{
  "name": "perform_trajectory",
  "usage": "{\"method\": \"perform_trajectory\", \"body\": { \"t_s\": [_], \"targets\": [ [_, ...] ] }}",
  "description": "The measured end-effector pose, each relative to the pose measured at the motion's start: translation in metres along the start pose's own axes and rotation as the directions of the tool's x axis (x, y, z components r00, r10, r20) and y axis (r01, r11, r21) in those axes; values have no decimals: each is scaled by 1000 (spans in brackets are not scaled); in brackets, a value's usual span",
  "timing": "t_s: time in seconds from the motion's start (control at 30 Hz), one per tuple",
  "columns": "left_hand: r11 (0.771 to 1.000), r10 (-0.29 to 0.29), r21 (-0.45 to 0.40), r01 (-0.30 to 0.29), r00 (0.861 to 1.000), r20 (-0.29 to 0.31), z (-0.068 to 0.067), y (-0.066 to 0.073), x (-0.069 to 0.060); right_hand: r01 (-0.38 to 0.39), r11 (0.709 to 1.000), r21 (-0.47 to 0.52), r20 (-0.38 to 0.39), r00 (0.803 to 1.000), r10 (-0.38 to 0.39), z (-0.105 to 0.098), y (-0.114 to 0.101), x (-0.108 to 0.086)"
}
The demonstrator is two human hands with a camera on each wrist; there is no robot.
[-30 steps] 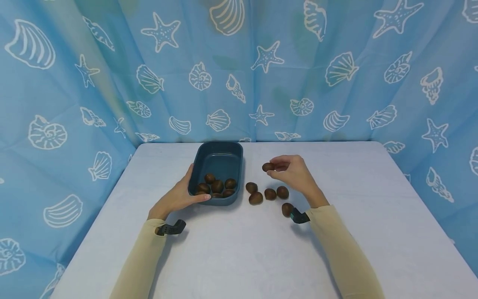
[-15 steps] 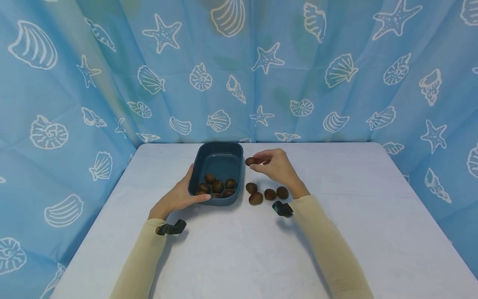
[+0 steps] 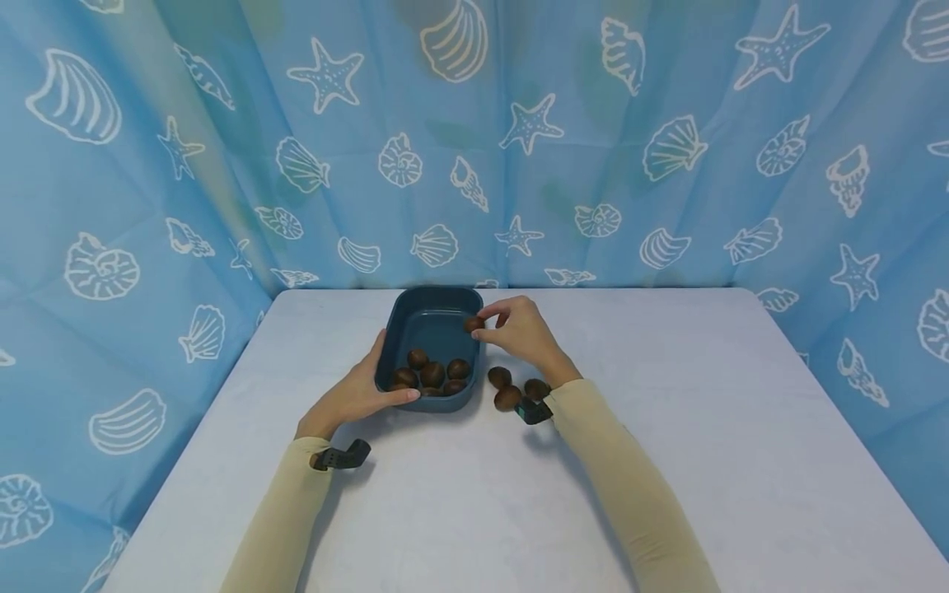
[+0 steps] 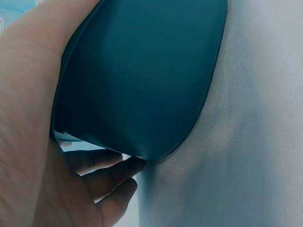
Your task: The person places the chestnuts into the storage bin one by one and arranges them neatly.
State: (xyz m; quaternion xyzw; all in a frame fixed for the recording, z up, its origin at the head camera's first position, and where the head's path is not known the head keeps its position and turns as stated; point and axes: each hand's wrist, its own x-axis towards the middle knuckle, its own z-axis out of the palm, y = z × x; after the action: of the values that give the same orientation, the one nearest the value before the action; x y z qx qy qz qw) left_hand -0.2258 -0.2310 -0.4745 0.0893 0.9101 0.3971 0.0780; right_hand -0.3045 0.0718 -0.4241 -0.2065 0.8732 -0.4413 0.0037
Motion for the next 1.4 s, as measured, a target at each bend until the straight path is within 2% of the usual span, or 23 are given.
{"method": "perform_trajectory", "body": {
  "t_s": [0.17, 0.37, 0.63, 0.83, 0.93, 1.1, 1.4],
  "targets": [
    [999, -31, 10, 30, 1000, 7, 1, -1, 1, -20, 1000, -13, 19, 1000, 21, 10, 3, 5],
    [1000, 19, -22, -20, 1000, -4, 2, -1, 2, -20, 999, -50, 51, 998, 23, 20, 5, 9],
    [999, 19, -33, -19, 1000, 7, 0, 1, 2, 11, 991, -130, 115, 993, 4, 30, 6, 14],
    [999, 31, -29, -31, 1000, 0, 1, 2, 2, 4, 979, -204, 169, 985, 31, 36, 5, 17],
    [1000, 18, -21, -18, 1000, 0, 1, 2, 2, 13, 975, -223, 186, 982, 30, 38, 3, 17],
    [1000, -9, -11, 9, 1000, 7, 0, 2, 1, 41, 954, -297, 210, 977, 23, 40, -1, 19],
    [1000, -26, 4, 26, 1000, -2, 1, 0, 1, 30, 922, -387, 250, 966, 73, 43, -8, 24]
  ]
}}
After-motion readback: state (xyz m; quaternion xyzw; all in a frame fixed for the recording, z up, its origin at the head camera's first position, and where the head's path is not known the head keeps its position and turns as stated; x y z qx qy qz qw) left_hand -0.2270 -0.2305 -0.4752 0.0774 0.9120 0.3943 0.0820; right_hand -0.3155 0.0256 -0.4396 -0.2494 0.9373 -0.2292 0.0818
